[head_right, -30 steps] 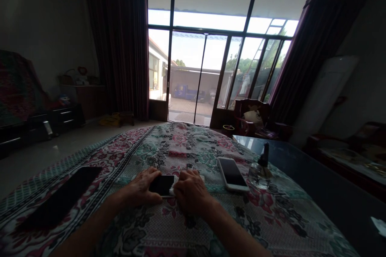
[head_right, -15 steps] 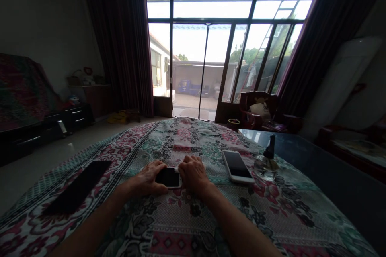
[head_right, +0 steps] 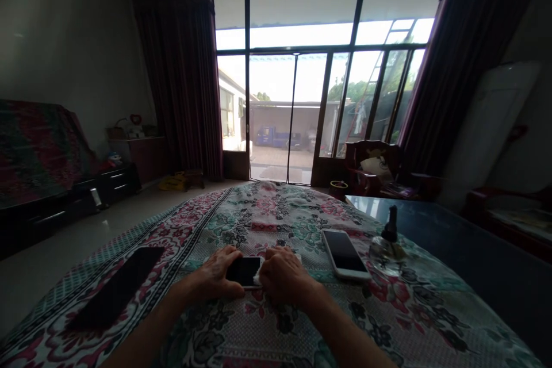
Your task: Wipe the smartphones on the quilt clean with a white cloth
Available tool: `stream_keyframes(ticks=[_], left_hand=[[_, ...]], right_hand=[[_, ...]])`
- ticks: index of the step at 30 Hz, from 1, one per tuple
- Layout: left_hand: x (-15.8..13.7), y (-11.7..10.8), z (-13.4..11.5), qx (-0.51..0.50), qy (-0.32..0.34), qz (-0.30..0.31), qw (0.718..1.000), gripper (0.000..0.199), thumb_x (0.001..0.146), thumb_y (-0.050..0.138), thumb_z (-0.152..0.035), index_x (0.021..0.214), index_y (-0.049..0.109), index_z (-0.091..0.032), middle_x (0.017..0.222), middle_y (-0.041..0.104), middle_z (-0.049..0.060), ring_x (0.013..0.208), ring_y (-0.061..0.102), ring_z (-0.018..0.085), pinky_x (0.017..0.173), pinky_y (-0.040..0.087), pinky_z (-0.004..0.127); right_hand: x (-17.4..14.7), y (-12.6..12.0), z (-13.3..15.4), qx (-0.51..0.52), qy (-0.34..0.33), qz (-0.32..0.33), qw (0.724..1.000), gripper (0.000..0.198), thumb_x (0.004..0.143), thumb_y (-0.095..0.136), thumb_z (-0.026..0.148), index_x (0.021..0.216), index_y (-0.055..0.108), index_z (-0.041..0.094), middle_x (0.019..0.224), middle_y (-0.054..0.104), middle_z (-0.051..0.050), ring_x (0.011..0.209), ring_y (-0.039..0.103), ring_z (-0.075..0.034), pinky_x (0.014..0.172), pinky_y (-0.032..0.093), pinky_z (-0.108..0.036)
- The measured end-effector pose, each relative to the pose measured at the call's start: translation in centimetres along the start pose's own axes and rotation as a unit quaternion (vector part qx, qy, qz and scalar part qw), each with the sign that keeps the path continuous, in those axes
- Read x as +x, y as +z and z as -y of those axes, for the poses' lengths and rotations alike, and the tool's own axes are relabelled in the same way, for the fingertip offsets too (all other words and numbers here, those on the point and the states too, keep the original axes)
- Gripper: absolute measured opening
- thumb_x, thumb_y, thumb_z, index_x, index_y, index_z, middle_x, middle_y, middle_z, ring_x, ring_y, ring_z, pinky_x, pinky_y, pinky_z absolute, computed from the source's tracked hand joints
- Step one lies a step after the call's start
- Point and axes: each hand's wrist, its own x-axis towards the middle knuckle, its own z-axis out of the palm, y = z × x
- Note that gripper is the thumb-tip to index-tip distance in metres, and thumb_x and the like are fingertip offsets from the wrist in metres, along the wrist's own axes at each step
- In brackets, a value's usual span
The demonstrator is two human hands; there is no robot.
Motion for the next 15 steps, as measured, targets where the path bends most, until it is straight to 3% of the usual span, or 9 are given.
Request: stream_keyframes(ticks=[4,10,15], left_hand=[[0.0,-0.1,-0.1,-0.005,-0.004,0.004,1.000,0.056,0.062,0.074,-0.048,0.111,0.059,-0.024,0.124,0.055,0.006,0.114,0.050,0.027,0.098,0.040,0.032],[-0.1,-0.2,-0.3,0.001,-0.006,0.005,1.000,0.056,0.063,0.073,-0.048,0.112,0.059,-0.023,0.123,0.055,0.005,0.115,0.049,0.027,0.098,0.040,0.032],[0.1,-0.1,-0.1,-0.001,-0.007,0.013,1.000,0.054,0.063,0.073,-0.045,0.111,0.059,-0.025,0.127,0.054,0.004,0.119,0.047,0.027,0.102,0.038,0.033]], right_hand=[[0.0,0.0,0.2,0.021,0.004,0.003,1.000,0.019,0.079,0.056,0.015,0.065,0.068,0.020,0.073,0.060,-0.001,0.071,0.052,-0.013,0.067,0.033,-0.026],[0.6,1.9,-0.2,-0.034,0.032,-0.056,0.997,0.022,0.088,0.055,0.025,0.070,0.067,0.021,0.084,0.062,-0.003,0.082,0.053,-0.017,0.077,0.033,-0.030],[1.1,2.7,-0.4,-0.037,0.054,-0.083,0.994,0.022,0.091,0.051,0.023,0.075,0.066,0.020,0.089,0.062,-0.004,0.087,0.053,-0.018,0.079,0.033,-0.031]])
